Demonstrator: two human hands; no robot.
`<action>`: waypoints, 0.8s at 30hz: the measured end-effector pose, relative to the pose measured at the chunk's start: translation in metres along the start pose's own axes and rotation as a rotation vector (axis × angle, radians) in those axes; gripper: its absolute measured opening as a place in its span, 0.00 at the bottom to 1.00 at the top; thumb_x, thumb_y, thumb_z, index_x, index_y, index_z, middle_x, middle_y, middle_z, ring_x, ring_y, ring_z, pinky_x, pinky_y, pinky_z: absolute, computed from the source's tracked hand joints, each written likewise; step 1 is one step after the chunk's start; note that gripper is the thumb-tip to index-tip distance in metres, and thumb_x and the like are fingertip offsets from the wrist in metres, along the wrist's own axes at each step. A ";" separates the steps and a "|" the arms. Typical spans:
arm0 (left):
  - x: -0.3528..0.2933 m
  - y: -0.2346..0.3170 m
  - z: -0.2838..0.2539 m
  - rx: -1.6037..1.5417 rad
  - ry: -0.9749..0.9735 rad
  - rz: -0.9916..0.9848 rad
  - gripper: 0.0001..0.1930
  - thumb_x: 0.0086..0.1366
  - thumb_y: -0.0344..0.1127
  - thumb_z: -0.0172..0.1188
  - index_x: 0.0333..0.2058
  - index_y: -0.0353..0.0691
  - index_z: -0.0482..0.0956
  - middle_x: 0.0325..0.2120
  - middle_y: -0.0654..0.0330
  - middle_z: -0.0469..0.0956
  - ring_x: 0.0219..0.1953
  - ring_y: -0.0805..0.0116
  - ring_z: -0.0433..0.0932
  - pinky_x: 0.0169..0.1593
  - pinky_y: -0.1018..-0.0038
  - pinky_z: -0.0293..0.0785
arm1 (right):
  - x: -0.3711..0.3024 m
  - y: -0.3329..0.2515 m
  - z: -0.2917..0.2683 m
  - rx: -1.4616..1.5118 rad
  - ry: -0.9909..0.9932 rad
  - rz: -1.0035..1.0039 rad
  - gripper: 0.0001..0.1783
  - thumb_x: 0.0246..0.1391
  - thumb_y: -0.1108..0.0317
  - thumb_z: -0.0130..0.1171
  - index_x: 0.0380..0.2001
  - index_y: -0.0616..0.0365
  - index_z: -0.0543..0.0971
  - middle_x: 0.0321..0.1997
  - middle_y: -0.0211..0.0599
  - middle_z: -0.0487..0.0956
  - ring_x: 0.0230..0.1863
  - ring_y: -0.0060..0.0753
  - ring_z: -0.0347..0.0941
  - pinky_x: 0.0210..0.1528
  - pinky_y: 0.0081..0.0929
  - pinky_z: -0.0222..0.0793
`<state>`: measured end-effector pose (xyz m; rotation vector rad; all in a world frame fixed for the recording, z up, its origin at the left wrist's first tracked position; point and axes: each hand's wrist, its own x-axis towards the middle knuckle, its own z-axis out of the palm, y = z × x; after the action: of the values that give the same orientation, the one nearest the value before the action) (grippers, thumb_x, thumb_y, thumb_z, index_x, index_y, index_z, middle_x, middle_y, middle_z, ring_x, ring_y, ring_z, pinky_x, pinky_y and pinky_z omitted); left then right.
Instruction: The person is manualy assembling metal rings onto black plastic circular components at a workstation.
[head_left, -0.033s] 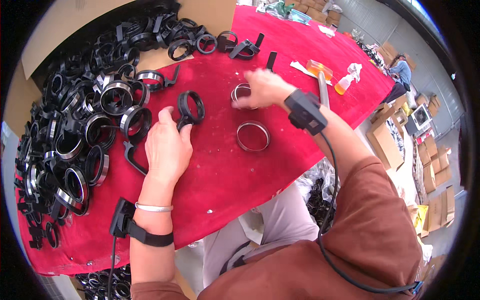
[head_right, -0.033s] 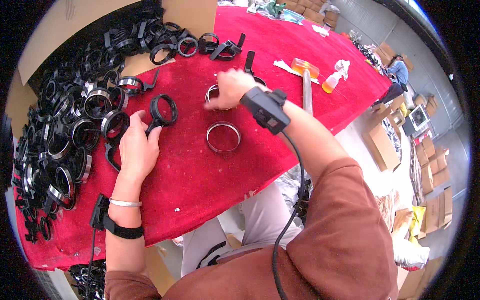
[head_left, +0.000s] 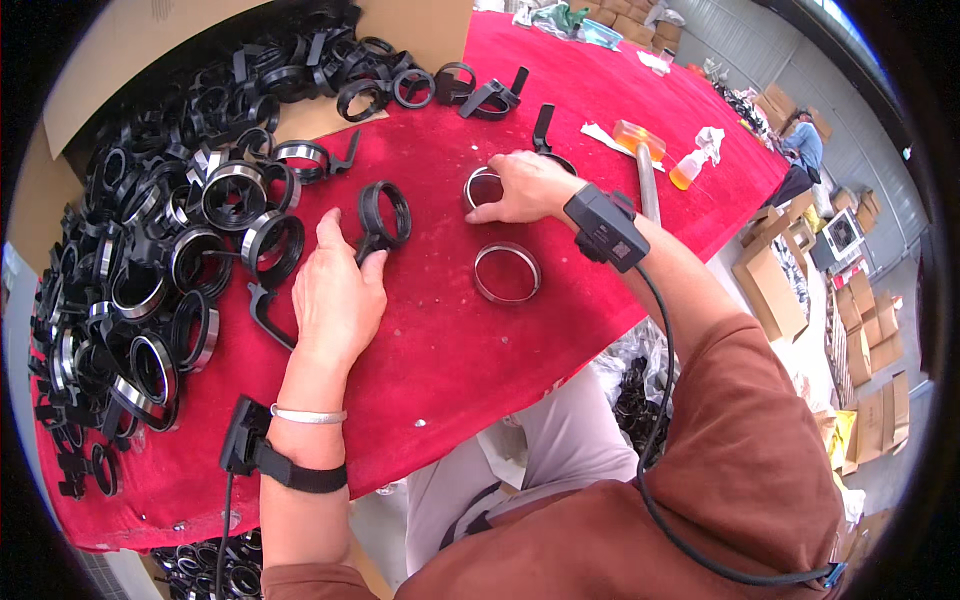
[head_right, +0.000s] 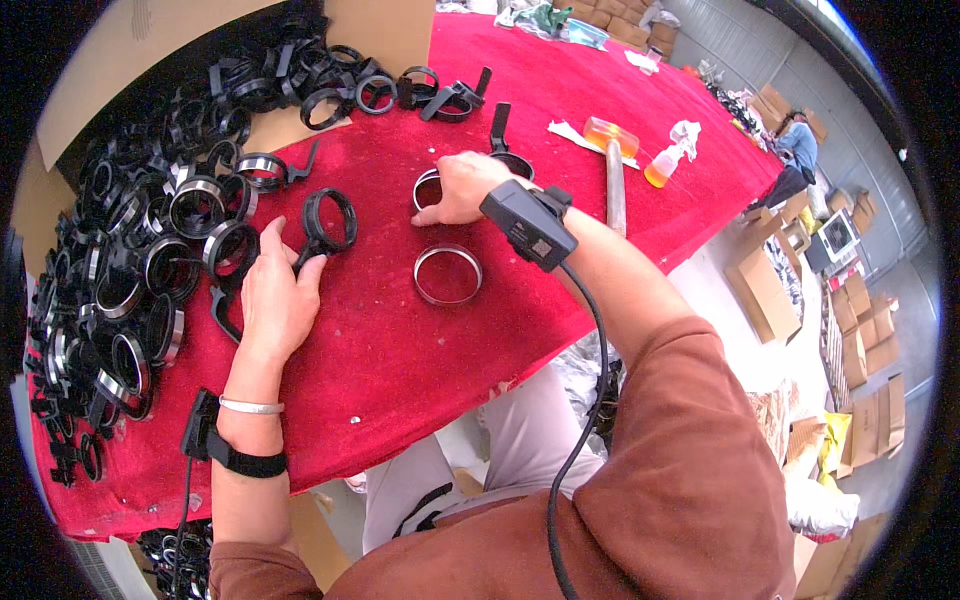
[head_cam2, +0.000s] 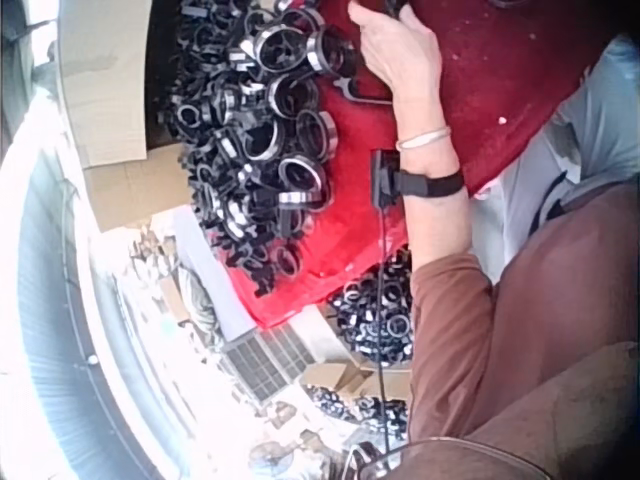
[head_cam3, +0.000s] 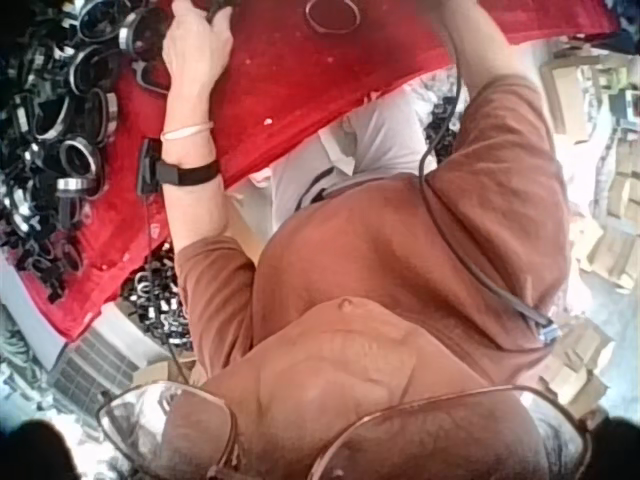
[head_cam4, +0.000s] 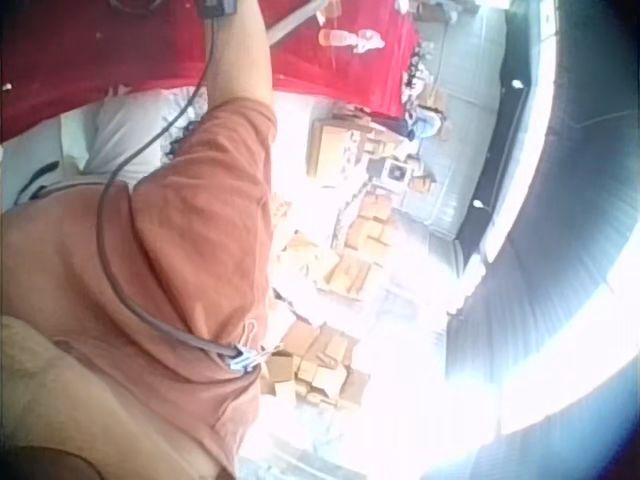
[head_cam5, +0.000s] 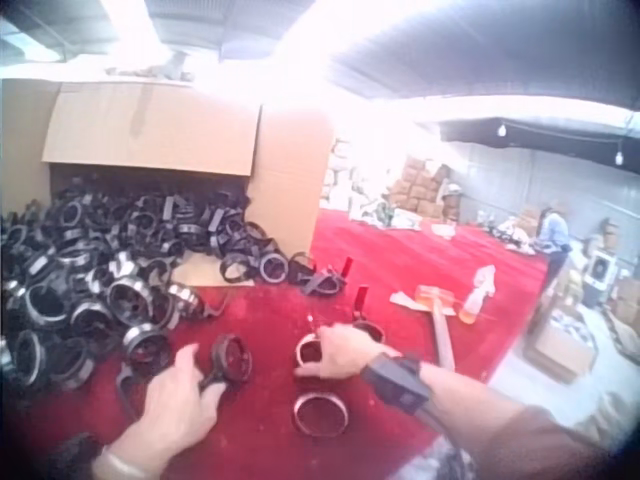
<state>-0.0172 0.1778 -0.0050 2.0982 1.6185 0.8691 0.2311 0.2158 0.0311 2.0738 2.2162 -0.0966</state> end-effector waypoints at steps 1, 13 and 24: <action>-0.001 -0.002 -0.003 -0.035 -0.017 0.009 0.26 0.55 0.36 0.62 0.49 0.26 0.67 0.30 0.48 0.78 0.37 0.48 0.77 0.41 0.60 0.71 | -0.003 -0.003 0.001 0.116 -0.027 0.036 0.43 0.39 0.48 0.66 0.51 0.71 0.68 0.46 0.59 0.73 0.51 0.54 0.69 0.54 0.37 0.65; 0.012 -0.023 -0.005 -1.242 -0.038 -0.154 0.15 0.59 0.28 0.57 0.44 0.31 0.68 0.39 0.53 0.75 0.32 0.64 0.80 0.38 0.70 0.76 | -0.047 -0.073 -0.009 0.703 0.022 -0.014 0.36 0.48 0.40 0.54 0.36 0.71 0.76 0.33 0.57 0.79 0.36 0.49 0.78 0.39 0.38 0.75; 0.015 -0.025 -0.001 -1.225 0.018 -0.190 0.14 0.57 0.25 0.58 0.42 0.31 0.69 0.33 0.57 0.76 0.31 0.64 0.80 0.36 0.73 0.78 | -0.029 -0.072 -0.026 0.160 -0.064 -0.625 0.24 0.47 0.60 0.59 0.44 0.66 0.75 0.37 0.53 0.77 0.44 0.53 0.74 0.47 0.39 0.70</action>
<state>-0.0341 0.1990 -0.0155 1.0443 0.8289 1.3230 0.1608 0.1852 0.0587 1.3300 2.7987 -0.3905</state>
